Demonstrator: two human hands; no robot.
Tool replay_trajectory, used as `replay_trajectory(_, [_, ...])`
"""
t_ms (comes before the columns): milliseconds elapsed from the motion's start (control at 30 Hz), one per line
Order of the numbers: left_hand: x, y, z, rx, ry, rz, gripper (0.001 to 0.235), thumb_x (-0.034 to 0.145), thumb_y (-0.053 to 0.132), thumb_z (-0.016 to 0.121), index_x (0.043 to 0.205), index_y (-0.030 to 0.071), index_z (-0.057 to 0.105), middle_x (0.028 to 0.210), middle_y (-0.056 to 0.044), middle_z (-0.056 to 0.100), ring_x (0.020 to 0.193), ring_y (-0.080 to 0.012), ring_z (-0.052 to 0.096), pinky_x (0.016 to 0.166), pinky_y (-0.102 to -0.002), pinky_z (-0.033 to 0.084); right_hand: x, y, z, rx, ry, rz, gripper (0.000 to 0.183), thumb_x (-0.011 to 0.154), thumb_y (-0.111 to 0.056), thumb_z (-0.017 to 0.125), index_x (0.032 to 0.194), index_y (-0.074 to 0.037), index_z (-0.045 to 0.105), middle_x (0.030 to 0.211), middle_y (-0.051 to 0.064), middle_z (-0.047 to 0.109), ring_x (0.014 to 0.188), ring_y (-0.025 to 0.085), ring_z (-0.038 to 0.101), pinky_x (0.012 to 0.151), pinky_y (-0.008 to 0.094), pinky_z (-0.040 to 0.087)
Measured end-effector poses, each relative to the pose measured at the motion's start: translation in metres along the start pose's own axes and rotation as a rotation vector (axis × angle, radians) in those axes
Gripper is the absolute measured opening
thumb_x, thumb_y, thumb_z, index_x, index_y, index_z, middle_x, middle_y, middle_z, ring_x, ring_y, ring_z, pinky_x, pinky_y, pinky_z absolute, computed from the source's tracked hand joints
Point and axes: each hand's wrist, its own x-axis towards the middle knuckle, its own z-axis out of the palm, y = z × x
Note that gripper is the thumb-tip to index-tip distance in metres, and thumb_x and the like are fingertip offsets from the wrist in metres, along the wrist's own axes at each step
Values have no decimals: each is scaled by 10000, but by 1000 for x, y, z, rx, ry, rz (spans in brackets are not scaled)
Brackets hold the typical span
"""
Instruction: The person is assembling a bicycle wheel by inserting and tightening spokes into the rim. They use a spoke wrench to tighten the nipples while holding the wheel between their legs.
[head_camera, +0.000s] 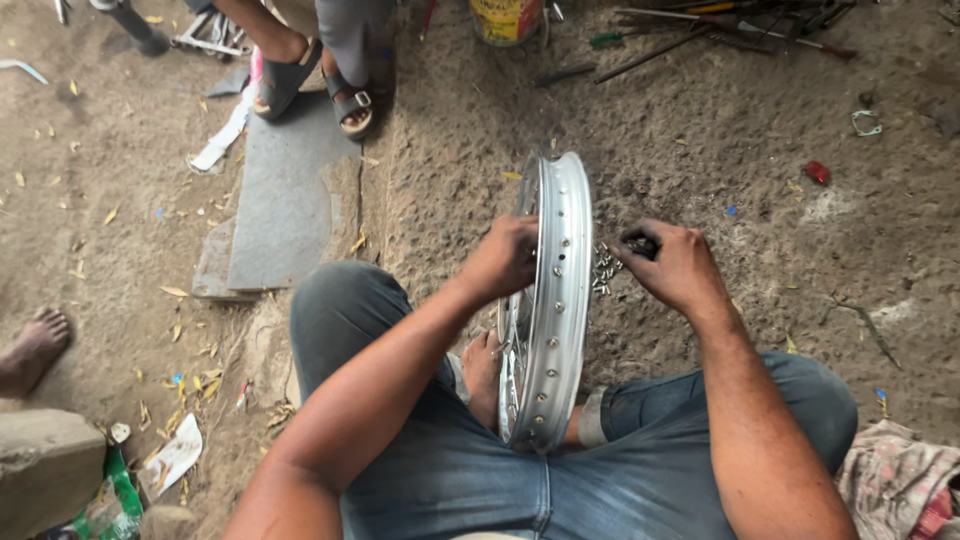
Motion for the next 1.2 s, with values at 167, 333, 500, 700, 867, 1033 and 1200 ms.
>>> replay_trajectory(167, [-1,9,0,-101,183,21,87,820,-1,703,896,35,727,877,-121,742,792,-278,754,766,-380,598,3,2,1,-4,26,-17,370,881,-398,796,1147,-143,761,1058,92,782,907,220,764,818,390,616])
replay_trajectory(333, [0,4,-13,-114,40,166,191,791,-36,656,963,20,718,932,-156,713,861,-319,735,779,-382,595,7,1,-1,12,16,-51,368,874,-401,787,1135,-142,765,1045,87,787,903,225,763,806,390,613])
replay_trajectory(500, [-3,3,-4,-32,246,55,99,783,-12,719,862,48,719,874,-135,717,805,-323,730,741,-382,580,6,-9,-1,-4,82,-82,387,850,-377,824,1115,-100,769,1003,132,779,917,259,759,813,407,599])
replay_trajectory(700, [-1,0,-1,-33,218,187,190,740,-21,706,925,23,712,950,-167,707,859,-386,693,793,-421,572,5,-5,-3,38,40,-41,358,861,-372,800,1107,-114,772,977,130,780,879,263,764,793,406,587])
replay_trajectory(867, [4,5,-3,-181,108,125,151,785,-13,688,927,26,721,933,-160,728,826,-309,732,772,-395,585,5,-7,-8,25,90,-63,374,846,-379,824,1098,-107,775,986,128,779,872,255,758,791,404,594])
replay_trajectory(1033, [-6,2,-5,-116,178,46,151,764,31,758,912,26,729,877,-181,720,781,-328,710,718,-396,569,2,-6,-1,138,116,-121,361,853,-358,805,1100,-97,768,996,115,790,892,213,776,784,395,606])
replay_trajectory(1200, [4,0,-9,-307,-25,126,214,855,63,703,1065,51,743,982,-154,759,902,-264,780,811,-368,602,5,2,-4,2,86,-36,357,852,-330,827,1124,-107,766,999,138,782,883,266,752,781,413,582])
